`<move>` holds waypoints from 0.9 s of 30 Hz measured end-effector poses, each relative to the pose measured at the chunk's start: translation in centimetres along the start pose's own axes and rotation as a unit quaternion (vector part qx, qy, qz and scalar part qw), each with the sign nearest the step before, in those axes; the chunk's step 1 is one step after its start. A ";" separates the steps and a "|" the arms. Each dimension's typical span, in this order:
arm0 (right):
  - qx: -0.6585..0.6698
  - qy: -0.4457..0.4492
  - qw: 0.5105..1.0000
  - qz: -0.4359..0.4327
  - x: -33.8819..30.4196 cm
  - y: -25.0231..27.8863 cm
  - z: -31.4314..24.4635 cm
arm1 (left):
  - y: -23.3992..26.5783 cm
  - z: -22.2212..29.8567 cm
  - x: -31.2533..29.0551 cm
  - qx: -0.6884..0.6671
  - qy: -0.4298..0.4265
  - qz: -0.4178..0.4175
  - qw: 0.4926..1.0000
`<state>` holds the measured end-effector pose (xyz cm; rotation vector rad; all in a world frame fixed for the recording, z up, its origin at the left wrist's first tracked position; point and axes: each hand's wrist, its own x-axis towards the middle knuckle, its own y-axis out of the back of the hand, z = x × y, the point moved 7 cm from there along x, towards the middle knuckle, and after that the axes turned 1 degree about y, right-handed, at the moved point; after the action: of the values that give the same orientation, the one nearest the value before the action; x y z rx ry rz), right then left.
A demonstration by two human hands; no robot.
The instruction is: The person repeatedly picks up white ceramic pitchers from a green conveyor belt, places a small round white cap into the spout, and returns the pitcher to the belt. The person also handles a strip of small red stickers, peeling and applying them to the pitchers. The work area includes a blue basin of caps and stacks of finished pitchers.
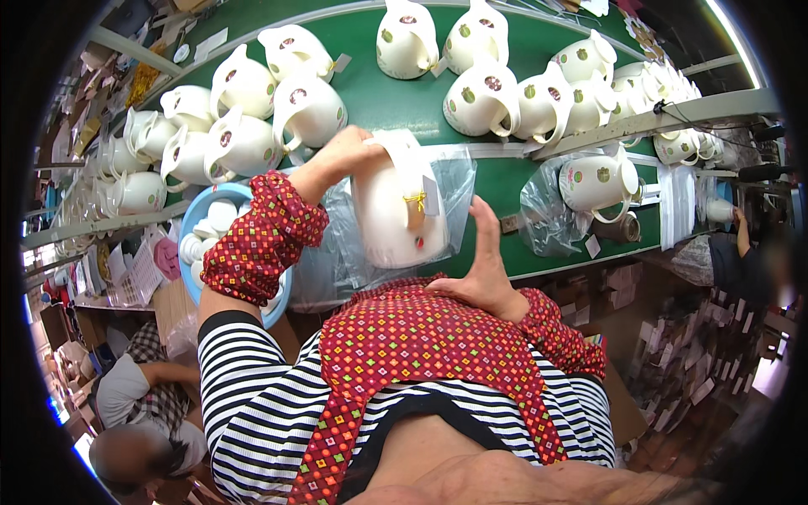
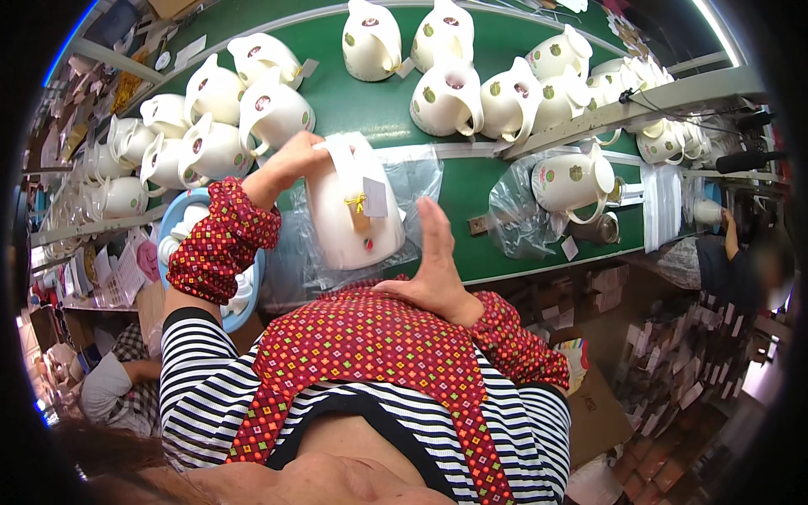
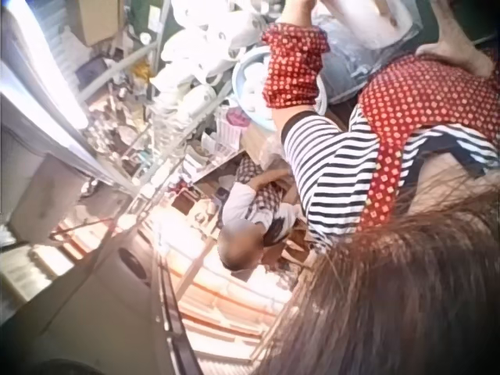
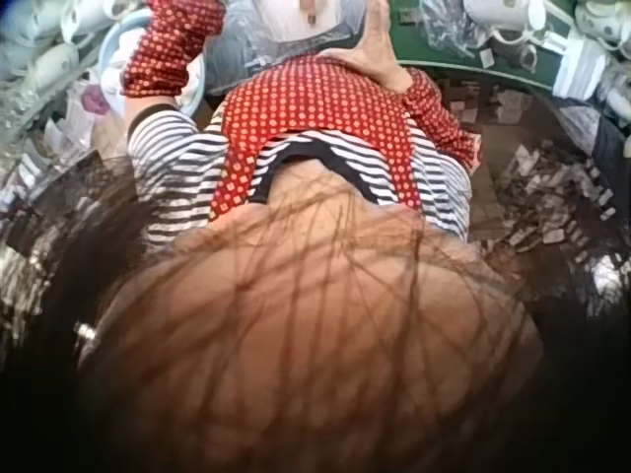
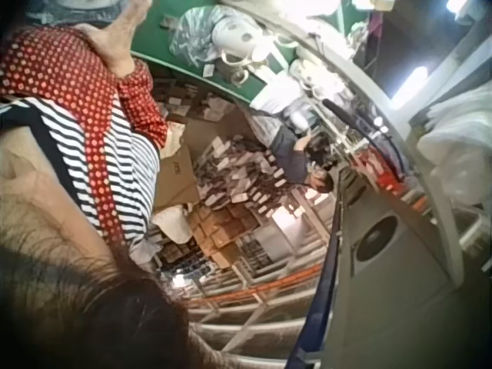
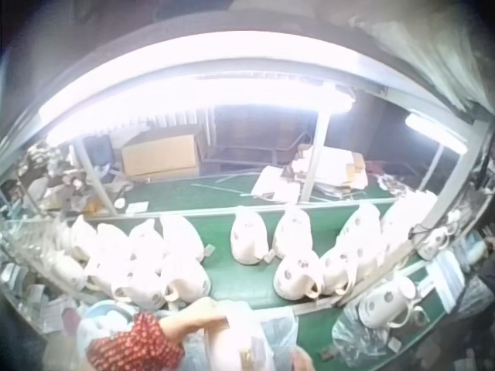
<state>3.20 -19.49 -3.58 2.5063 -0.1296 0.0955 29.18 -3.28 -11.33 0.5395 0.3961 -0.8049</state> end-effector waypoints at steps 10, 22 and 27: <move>0.066 -0.063 0.994 0.066 0.0 2.2 3.6 | 1.6 5.5 11.3 0.305 -0.299 0.398 0.812; 0.065 -0.084 0.993 0.057 1.5 3.5 4.3 | 17.4 1.5 2.2 0.519 -0.220 0.303 0.768; 0.085 -0.081 0.992 0.042 1.9 2.6 3.3 | 17.6 -4.6 0.6 0.564 -0.147 0.120 0.804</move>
<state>4.95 -23.67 -4.49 2.6765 -0.3042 -0.0658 42.38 9.21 -9.99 1.5176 -0.5124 -0.8021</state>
